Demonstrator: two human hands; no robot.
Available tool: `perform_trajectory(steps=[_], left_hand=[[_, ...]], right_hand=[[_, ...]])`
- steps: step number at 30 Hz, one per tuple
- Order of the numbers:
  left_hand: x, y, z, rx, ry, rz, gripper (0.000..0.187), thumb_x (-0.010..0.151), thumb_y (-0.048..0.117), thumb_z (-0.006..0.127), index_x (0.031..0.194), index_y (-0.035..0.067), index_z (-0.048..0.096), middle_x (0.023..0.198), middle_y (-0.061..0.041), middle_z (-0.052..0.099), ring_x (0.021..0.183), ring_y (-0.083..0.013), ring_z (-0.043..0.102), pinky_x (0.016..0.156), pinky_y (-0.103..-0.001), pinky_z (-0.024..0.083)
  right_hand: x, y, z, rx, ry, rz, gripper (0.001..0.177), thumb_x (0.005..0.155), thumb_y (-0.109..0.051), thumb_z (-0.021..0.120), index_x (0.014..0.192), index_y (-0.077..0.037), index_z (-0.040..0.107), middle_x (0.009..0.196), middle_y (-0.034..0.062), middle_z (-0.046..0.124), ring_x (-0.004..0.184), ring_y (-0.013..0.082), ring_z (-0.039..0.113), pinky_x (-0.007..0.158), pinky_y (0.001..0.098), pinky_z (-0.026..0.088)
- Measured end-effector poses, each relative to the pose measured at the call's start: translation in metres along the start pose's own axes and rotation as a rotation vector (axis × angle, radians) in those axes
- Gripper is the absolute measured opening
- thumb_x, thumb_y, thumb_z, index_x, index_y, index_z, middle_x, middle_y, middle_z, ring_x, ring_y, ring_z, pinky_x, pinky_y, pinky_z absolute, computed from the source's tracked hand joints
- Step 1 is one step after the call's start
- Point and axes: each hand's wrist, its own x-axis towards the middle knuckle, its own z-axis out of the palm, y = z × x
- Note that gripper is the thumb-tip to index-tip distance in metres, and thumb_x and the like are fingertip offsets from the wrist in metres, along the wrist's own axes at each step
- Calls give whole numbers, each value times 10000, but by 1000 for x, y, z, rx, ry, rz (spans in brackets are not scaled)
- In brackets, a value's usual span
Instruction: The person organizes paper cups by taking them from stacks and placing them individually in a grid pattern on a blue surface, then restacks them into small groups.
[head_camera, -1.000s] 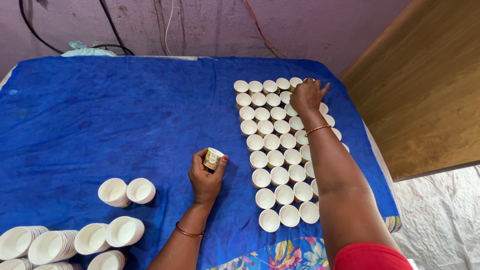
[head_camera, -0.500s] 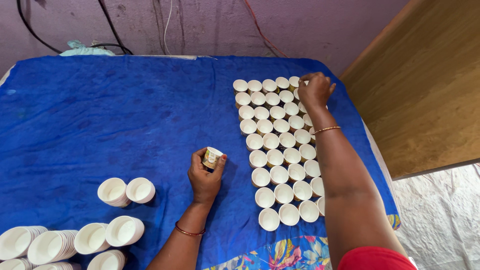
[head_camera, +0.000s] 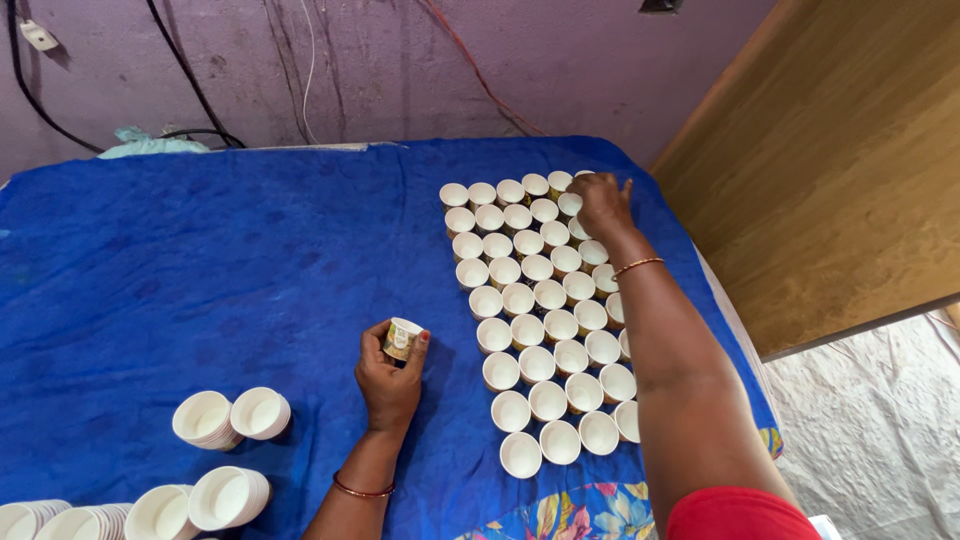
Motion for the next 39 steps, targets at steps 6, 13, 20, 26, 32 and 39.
perform_trajectory(steps=[6,13,20,26,32,39], left_hand=[[-1,1,-1,42,-13,-11,437,868,213,830,1138,-37,595,942,-87,731,820,-114,705,722,-274,583],[-1,-2,-1,8,-17,-19,445,871,224,832,1140,-41,595,943,-88,728,819,-115,697,723,-270,582],[0,-2,-1,3,-23,-29,454,872,224,833,1146,-43,588,945,-88,721,821,-112,692,723,-268,582],[0,-3,-1,-10,-27,-30,452,873,213,831,1150,-44,583,940,-86,720,818,-108,689,721,-266,581],[0,0,-1,4,-39,-42,453,877,225,823,1152,-42,583,940,-80,725,823,-104,697,722,-263,584],[0,-2,-1,-21,-36,-43,456,879,228,824,1153,-42,580,946,-84,720,825,-106,689,723,-263,583]], right_hand=[[15,-22,3,-85,-106,-26,975,681,234,613,1546,-154,386,1405,39,608,1443,288,370,1179,712,14],[14,-25,-7,-175,-135,-34,897,751,155,676,1559,-145,427,1356,118,635,1386,308,461,1185,747,-9],[12,-24,-6,-148,-119,-44,927,697,156,686,1541,-144,445,1348,121,635,1382,312,456,1187,720,-46],[13,-24,-4,-91,-91,-66,885,744,176,605,1553,-116,397,1342,109,650,1396,321,443,1172,743,-60],[9,-35,-11,-234,-184,-84,983,762,189,584,1640,-91,242,1308,162,665,1445,329,397,1152,763,-61],[20,-34,-14,-260,-167,-65,884,840,121,586,1628,-133,276,1371,166,630,1439,325,400,1148,784,-67]])
